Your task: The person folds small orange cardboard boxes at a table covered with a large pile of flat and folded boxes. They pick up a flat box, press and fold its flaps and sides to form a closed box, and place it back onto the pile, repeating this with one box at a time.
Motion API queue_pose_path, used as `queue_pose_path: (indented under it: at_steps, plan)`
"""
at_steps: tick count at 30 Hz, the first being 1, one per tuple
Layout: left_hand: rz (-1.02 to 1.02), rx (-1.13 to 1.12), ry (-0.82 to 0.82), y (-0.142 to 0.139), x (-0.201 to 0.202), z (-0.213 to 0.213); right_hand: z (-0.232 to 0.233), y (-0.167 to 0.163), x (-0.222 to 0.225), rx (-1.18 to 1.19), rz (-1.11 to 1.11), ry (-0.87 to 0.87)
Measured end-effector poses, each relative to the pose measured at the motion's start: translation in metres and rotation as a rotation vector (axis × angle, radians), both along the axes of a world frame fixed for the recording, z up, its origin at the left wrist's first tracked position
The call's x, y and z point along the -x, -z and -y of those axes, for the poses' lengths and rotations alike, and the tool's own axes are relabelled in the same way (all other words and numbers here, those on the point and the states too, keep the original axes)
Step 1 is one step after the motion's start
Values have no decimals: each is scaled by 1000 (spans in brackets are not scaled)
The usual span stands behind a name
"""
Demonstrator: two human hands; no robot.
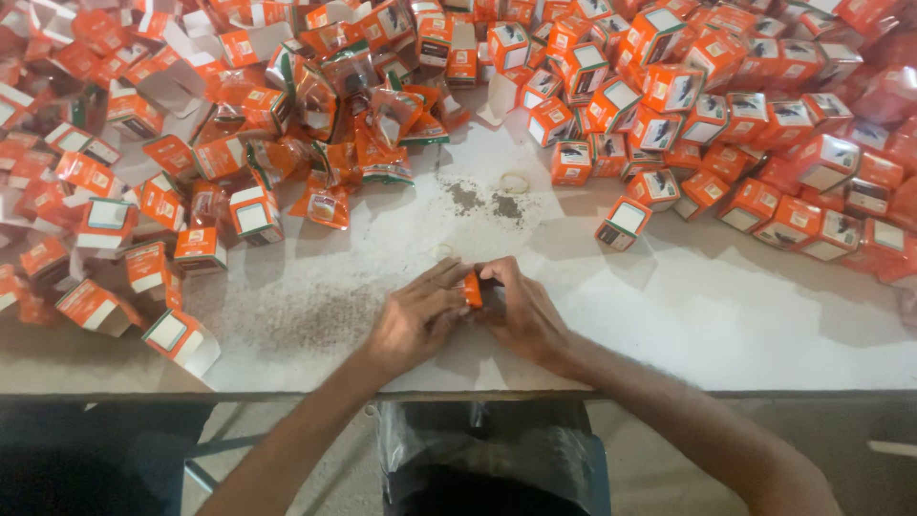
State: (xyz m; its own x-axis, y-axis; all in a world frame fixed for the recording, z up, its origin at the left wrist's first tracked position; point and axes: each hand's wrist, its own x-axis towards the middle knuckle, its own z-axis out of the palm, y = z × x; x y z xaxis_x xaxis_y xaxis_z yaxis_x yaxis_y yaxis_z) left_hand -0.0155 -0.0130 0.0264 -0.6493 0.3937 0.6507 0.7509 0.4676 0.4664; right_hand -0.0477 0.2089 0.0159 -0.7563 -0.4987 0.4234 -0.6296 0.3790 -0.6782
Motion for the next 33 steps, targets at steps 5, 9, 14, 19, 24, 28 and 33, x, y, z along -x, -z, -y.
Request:
queue_pose_path:
  at_steps: [5,9,14,19,24,28,33]
  plan:
    - [-103,216,-7,-1,-13,3,-3,-3,0,-20,-158,-136]
    - [-144,375,-161,1,-25,-8,0,-5,2,-107,-147,-111]
    - [-192,343,-366,-18,-2,38,-2,-29,22,-27,-388,214]
    - [13,435,-1184,-40,32,135,-3,-37,29,-5,-458,265]
    - [-228,246,-1073,-31,31,121,13,-6,24,195,168,-180]
    - [-554,337,-434,-16,6,39,13,9,36,446,685,-507]
    - [-290,281,15,-15,9,5,8,7,38,649,877,-267]
